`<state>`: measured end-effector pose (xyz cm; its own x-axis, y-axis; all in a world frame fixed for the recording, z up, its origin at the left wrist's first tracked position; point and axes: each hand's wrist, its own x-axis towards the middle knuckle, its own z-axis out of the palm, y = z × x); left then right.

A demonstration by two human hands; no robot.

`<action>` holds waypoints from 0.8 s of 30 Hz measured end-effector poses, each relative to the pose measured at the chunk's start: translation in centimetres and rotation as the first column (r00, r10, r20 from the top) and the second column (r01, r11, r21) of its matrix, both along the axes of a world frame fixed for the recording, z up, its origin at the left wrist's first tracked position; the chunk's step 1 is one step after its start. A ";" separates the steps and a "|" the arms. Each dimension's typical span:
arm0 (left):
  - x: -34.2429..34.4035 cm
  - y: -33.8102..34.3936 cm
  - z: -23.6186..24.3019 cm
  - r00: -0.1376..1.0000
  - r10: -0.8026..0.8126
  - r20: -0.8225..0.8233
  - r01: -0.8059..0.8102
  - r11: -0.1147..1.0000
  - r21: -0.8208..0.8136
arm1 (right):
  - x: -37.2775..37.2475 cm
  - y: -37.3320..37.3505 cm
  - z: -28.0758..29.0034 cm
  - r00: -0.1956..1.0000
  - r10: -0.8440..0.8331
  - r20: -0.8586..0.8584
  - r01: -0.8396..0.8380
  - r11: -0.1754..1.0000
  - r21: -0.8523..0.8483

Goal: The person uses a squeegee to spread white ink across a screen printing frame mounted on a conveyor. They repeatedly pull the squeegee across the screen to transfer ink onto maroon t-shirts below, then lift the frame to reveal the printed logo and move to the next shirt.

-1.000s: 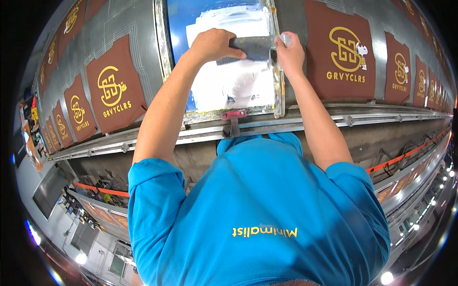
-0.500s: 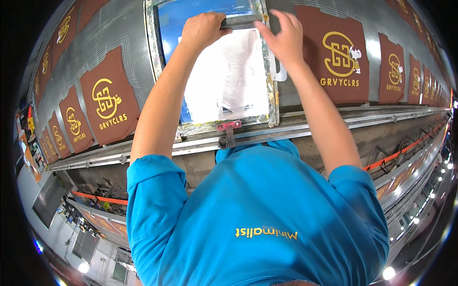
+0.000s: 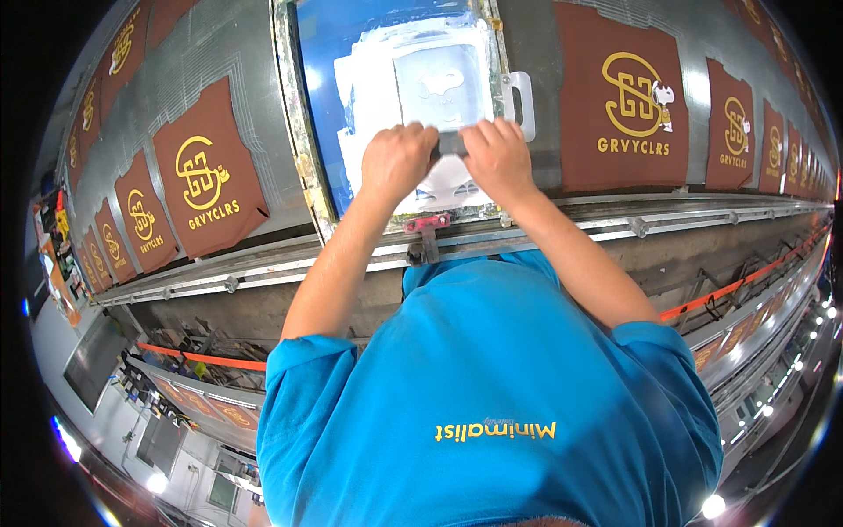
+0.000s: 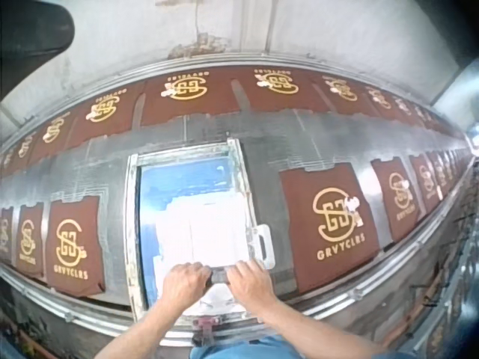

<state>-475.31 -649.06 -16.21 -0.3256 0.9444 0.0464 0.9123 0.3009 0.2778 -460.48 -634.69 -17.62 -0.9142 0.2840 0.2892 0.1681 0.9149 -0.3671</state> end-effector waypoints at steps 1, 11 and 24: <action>0.5 -0.5 0.4 0.999 -0.010 0.032 0.011 1.000 -0.008 | 0.8 -0.4 0.5 1.000 0.015 0.028 -0.014 0.999 -0.033; -13.5 10.4 1.4 0.992 0.067 -0.110 -0.075 0.995 -0.065 | -13.7 11.5 1.6 0.996 0.085 -0.029 -0.084 0.995 0.048; 3.8 -1.9 1.2 0.991 0.091 0.095 -0.083 0.993 -0.086 | 3.4 -1.3 1.4 0.999 0.016 -0.038 -0.021 0.989 -0.145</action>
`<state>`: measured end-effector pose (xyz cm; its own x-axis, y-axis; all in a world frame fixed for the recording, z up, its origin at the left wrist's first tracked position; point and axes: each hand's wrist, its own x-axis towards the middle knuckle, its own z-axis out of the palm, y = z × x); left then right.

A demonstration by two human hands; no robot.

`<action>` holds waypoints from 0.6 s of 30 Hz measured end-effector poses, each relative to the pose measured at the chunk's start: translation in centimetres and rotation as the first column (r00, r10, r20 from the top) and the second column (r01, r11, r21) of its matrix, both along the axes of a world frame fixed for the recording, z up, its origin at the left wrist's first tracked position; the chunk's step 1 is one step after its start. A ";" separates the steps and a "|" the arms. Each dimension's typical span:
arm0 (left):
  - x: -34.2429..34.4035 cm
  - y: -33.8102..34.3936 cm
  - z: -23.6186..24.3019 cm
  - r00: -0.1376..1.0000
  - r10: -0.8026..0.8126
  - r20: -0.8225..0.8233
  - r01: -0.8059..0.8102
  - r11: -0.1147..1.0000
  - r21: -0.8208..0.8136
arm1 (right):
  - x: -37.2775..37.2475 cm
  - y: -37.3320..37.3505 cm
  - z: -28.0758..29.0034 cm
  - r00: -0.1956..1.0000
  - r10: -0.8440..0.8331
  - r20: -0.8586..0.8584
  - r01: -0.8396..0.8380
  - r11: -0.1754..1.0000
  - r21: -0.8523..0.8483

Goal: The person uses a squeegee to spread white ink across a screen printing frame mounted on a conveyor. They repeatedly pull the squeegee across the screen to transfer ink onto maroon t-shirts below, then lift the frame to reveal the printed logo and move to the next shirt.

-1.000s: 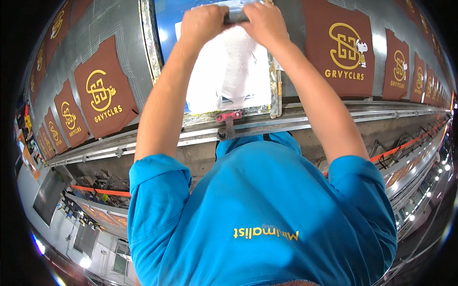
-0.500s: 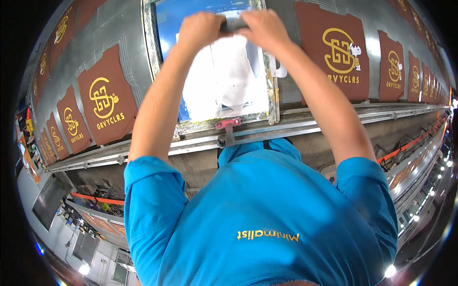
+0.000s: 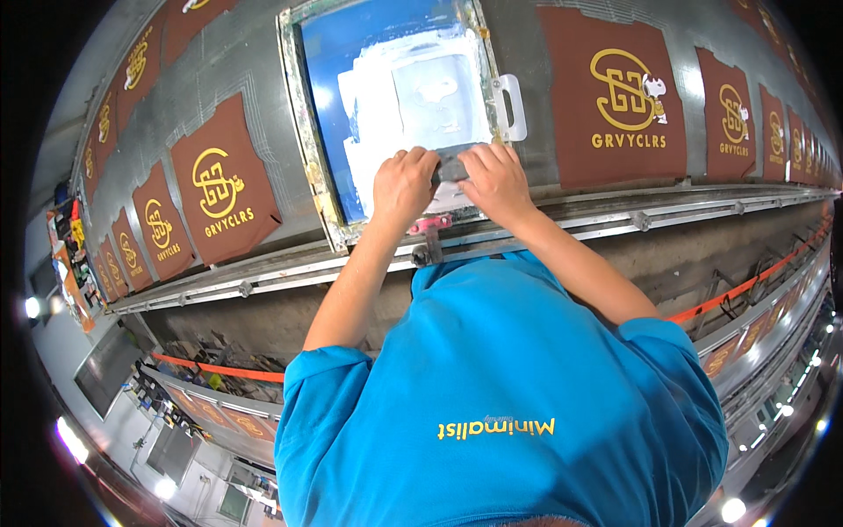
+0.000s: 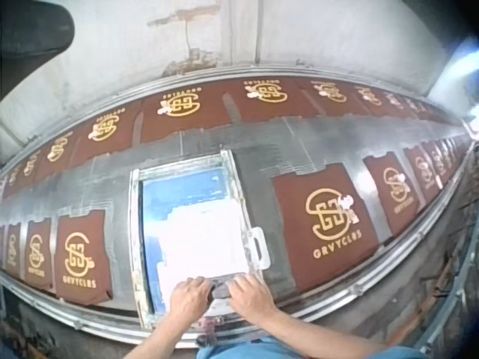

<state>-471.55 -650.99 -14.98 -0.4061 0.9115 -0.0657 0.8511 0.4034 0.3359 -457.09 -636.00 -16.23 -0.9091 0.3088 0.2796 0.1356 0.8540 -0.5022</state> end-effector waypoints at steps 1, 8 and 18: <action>0.3 -0.5 0.4 0.999 -0.004 0.054 0.002 1.000 0.029 | 0.3 0.1 0.4 0.999 0.013 -0.036 -0.017 0.996 -0.091; 0.9 -1.4 1.6 0.964 -0.101 0.247 0.132 0.985 -0.114 | -3.6 9.0 -3.7 0.797 -0.603 -0.014 0.585 0.778 -0.229; -11.0 8.3 6.0 0.995 -0.040 0.095 0.055 0.986 -0.157 | -5.3 7.3 -2.6 0.705 -0.680 0.199 0.647 0.502 -0.574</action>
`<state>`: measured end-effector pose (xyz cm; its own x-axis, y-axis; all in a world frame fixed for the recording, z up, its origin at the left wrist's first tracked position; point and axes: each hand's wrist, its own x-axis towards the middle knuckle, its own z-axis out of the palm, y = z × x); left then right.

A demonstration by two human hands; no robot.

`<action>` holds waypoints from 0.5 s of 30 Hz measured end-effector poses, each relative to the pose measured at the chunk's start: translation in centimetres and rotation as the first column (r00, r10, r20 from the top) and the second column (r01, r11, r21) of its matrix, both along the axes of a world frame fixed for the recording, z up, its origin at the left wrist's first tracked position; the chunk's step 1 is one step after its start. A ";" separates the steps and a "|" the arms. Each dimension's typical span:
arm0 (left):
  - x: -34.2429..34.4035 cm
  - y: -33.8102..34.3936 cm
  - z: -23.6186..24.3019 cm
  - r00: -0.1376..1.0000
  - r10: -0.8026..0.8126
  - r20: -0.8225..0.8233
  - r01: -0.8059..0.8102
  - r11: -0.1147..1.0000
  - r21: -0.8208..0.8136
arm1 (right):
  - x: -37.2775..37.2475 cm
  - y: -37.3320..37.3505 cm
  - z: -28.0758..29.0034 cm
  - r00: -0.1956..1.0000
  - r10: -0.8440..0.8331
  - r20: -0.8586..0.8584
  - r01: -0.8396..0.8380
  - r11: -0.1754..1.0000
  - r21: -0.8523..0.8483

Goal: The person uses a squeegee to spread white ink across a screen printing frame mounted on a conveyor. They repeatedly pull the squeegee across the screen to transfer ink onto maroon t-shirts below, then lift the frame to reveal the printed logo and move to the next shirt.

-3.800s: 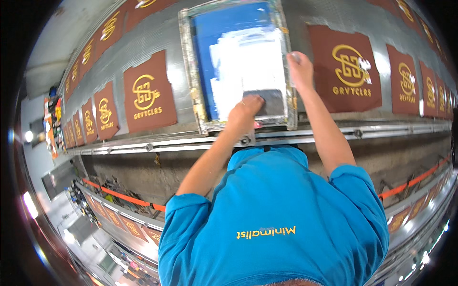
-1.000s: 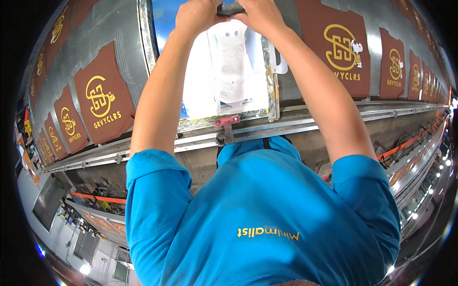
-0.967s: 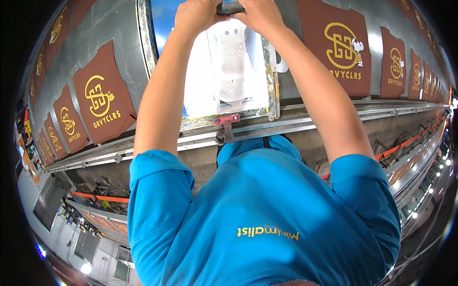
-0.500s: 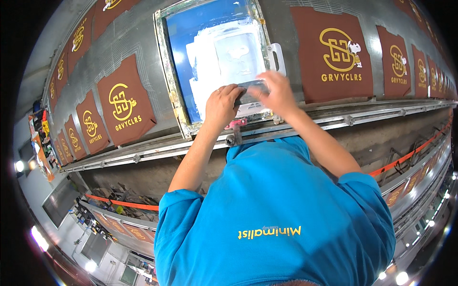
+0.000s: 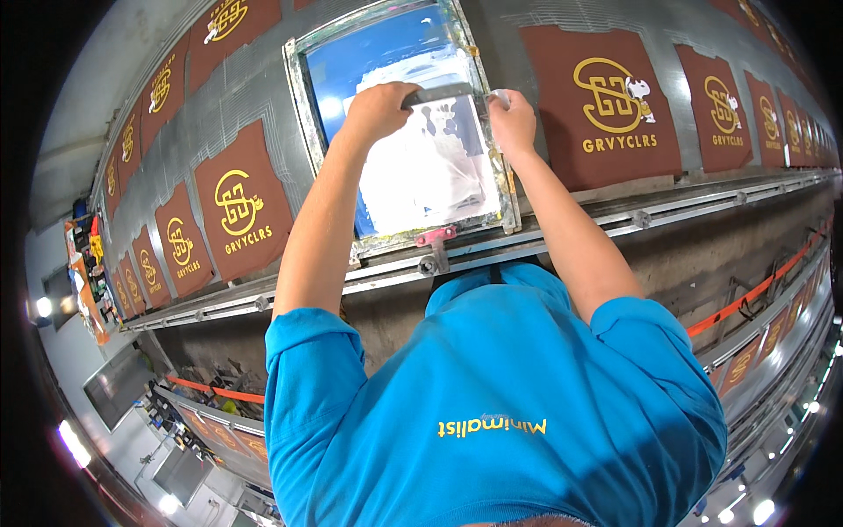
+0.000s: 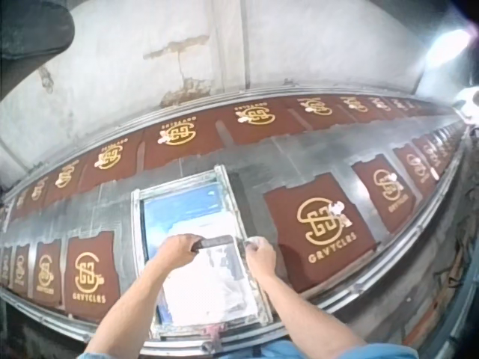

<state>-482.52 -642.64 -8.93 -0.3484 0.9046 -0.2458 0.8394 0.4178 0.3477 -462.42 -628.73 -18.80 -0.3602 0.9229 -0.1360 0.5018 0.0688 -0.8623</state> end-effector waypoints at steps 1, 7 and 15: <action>-0.4 0.4 -0.4 1.000 0.016 -0.026 -0.013 0.996 0.092 | 0.1 0.2 -0.1 0.999 -0.003 -0.049 0.003 1.000 0.003; 6.9 -5.0 -5.2 0.998 0.056 0.012 -0.056 0.916 0.398 | 0.2 0.6 -0.1 0.996 0.017 -0.083 -0.010 0.997 0.075; 15.1 -16.3 -3.9 0.998 -0.055 0.041 0.031 0.895 0.445 | -1.5 -0.4 3.5 0.978 0.082 -0.191 -0.052 0.987 0.153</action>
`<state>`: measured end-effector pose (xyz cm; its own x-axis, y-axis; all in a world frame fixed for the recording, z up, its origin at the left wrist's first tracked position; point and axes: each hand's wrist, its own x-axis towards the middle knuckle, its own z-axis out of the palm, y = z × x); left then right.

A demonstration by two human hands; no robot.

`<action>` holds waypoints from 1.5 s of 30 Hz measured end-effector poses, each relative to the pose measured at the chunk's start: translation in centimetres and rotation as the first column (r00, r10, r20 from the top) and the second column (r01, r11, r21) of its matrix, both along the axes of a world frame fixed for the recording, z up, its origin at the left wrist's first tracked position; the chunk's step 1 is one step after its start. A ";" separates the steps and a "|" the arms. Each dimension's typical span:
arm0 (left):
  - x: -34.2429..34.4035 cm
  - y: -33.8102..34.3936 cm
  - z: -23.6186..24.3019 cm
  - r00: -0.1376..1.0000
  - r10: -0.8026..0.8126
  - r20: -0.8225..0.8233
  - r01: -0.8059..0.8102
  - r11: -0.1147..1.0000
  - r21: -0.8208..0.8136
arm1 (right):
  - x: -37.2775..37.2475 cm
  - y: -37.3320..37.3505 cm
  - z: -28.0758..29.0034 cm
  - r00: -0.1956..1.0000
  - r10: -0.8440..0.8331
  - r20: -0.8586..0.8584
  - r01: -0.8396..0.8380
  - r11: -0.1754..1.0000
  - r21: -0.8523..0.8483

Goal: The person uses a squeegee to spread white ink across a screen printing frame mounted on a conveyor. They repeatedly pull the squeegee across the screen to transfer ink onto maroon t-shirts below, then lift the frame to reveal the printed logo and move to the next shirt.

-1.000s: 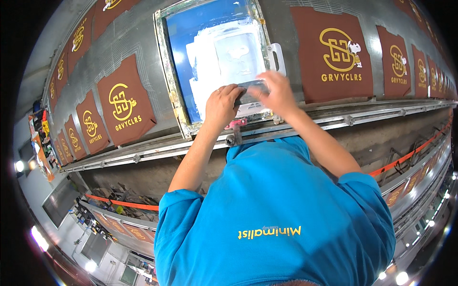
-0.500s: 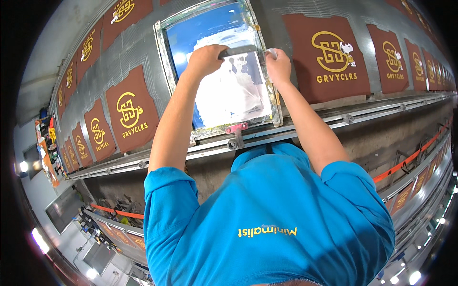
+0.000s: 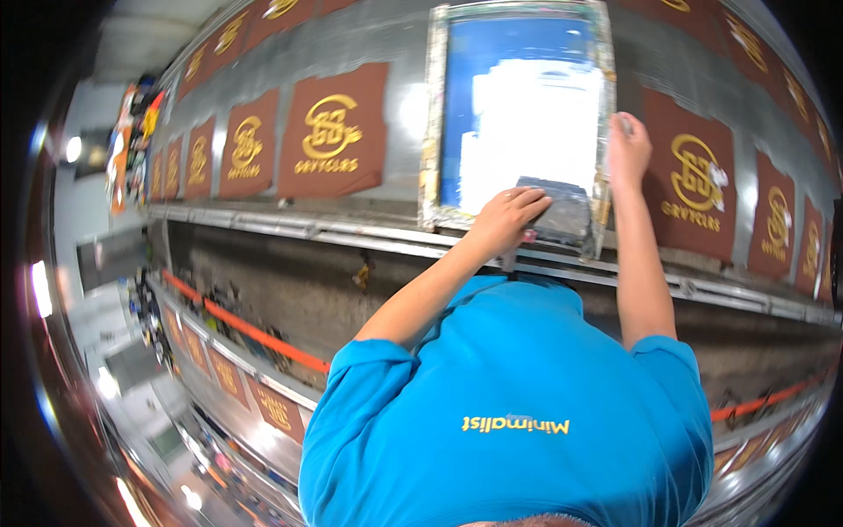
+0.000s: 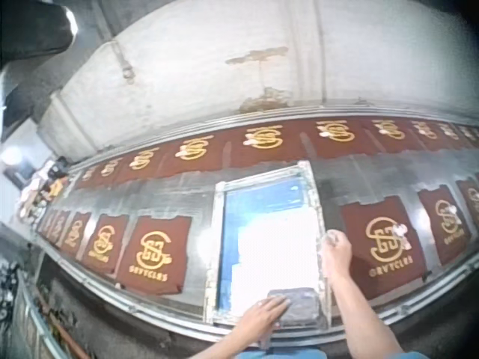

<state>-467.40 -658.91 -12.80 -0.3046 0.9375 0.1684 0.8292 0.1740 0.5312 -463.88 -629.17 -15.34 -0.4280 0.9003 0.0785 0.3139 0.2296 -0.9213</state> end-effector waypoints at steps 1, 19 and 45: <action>-1.0 -1.2 0.8 1.000 0.007 0.025 -0.007 1.000 -0.012 | -0.9 -1.5 1.0 0.999 0.008 0.031 -0.006 0.999 -0.046; -28.1 -31.4 0.1 0.987 0.115 0.112 -0.071 0.940 -0.334 | -26.7 -37.3 -3.3 0.996 -0.055 0.068 0.068 0.976 -0.205; -51.8 -19.3 0.5 1.000 0.016 0.022 -0.003 0.879 -0.477 | -38.5 -34.6 3.1 0.661 0.515 0.546 -0.739 0.574 0.353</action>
